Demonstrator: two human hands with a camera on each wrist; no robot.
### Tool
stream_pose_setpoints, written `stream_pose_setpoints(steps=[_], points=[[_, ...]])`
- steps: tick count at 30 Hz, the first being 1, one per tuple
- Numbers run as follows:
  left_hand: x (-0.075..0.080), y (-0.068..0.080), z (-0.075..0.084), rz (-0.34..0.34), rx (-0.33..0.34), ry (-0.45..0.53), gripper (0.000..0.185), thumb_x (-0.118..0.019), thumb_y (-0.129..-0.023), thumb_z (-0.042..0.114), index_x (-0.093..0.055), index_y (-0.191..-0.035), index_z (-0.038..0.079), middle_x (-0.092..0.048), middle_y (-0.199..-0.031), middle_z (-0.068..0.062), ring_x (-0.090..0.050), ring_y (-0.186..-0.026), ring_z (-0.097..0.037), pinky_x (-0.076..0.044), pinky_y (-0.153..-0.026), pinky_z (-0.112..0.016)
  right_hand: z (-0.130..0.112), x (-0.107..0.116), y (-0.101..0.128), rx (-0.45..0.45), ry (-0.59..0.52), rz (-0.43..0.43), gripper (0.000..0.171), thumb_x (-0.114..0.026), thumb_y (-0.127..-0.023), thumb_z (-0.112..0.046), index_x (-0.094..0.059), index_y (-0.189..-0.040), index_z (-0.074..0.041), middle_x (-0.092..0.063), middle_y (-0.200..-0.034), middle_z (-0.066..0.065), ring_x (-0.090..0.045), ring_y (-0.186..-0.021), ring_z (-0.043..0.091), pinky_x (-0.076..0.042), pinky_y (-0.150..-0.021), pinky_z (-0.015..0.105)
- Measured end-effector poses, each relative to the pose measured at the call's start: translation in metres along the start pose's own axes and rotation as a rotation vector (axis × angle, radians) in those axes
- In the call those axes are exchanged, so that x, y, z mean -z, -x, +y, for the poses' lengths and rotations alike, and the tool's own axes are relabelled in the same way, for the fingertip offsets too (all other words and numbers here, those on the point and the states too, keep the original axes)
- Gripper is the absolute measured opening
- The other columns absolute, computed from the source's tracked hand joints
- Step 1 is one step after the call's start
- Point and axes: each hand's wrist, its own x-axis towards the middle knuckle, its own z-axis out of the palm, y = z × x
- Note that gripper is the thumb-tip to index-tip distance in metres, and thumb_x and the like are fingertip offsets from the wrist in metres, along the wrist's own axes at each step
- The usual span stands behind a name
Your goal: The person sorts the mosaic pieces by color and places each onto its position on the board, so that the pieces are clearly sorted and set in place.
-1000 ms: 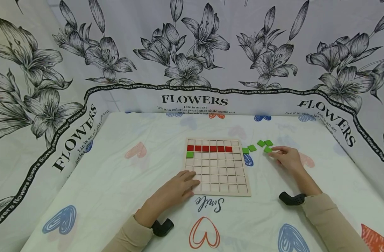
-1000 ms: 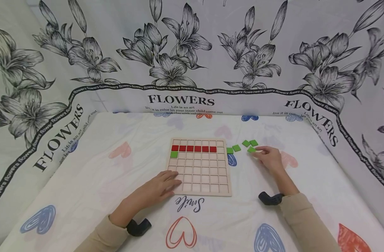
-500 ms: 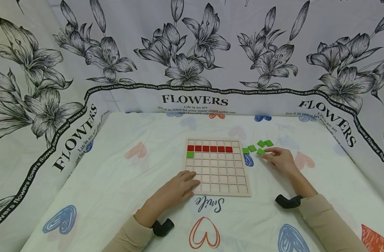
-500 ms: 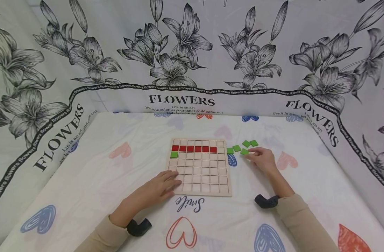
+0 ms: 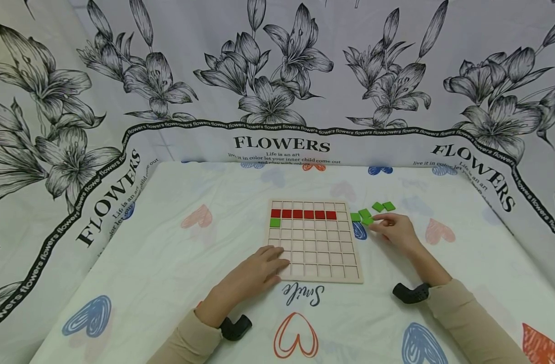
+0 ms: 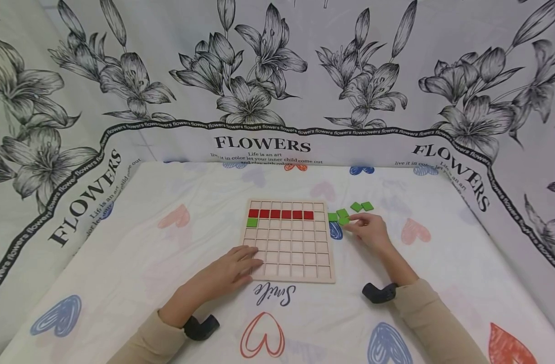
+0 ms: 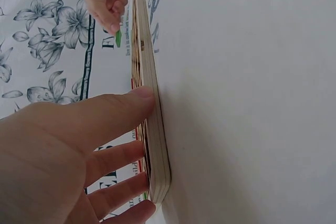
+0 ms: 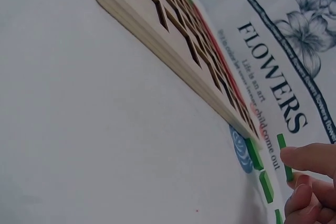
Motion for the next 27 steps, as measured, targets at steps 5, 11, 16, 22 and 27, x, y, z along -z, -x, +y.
stream_pose_setpoints(steps=[5, 11, 16, 22, 27], points=[[0.000, 0.000, 0.000, -0.002, -0.001, -0.001, 0.036, -0.062, -0.094, 0.022, -0.061, -0.129, 0.015, -0.052, -0.144, -0.011, -0.046, -0.136, -0.031, -0.045, -0.110, -0.044, -0.004, -0.004, 0.000, 0.001, 0.007, -0.021, 0.042, -0.068, -0.089, -0.022, -0.061, -0.122, 0.003, -0.047, -0.062, -0.008, -0.044, -0.053, 0.006, -0.037, -0.051, 0.020], [0.000, 0.000, 0.000, 0.009, -0.008, -0.011, 0.036, -0.062, -0.093, 0.022, -0.061, -0.129, 0.015, -0.053, -0.143, -0.012, -0.047, -0.135, -0.031, -0.046, -0.110, -0.044, -0.008, -0.008, 0.000, 0.018, -0.001, -0.036, 0.042, -0.069, -0.088, -0.020, -0.061, -0.121, 0.005, -0.047, -0.061, -0.008, -0.043, -0.052, 0.006, -0.037, -0.050, 0.020], [0.000, 0.000, -0.001, 0.023, -0.013, -0.011, 0.036, -0.063, -0.093, 0.021, -0.062, -0.128, 0.014, -0.054, -0.142, -0.012, -0.048, -0.134, -0.032, -0.046, -0.109, -0.044, -0.015, -0.013, 0.001, 0.033, -0.003, -0.043, 0.042, -0.069, -0.088, -0.019, -0.062, -0.121, 0.005, -0.048, -0.062, -0.008, -0.044, -0.053, 0.007, -0.038, -0.051, 0.020], [0.000, 0.000, 0.000, 0.015, -0.007, -0.010, 0.036, -0.063, -0.093, 0.021, -0.062, -0.128, 0.015, -0.054, -0.142, -0.012, -0.048, -0.134, -0.032, -0.046, -0.109, -0.044, -0.020, -0.018, 0.001, 0.041, -0.013, -0.063, 0.041, -0.070, -0.087, -0.017, -0.062, -0.120, 0.005, -0.049, -0.064, -0.006, -0.043, -0.055, 0.008, -0.037, -0.050, 0.020], [-0.001, 0.000, 0.000, 0.004, -0.002, -0.005, 0.036, -0.062, -0.093, 0.021, -0.062, -0.129, 0.015, -0.053, -0.143, -0.012, -0.047, -0.135, -0.032, -0.046, -0.110, -0.044, -0.020, -0.023, 0.000, 0.059, -0.026, -0.062, 0.039, -0.070, -0.087, -0.017, -0.063, -0.118, 0.005, -0.050, -0.063, -0.007, -0.042, -0.052, 0.007, -0.037, -0.049, 0.020]])
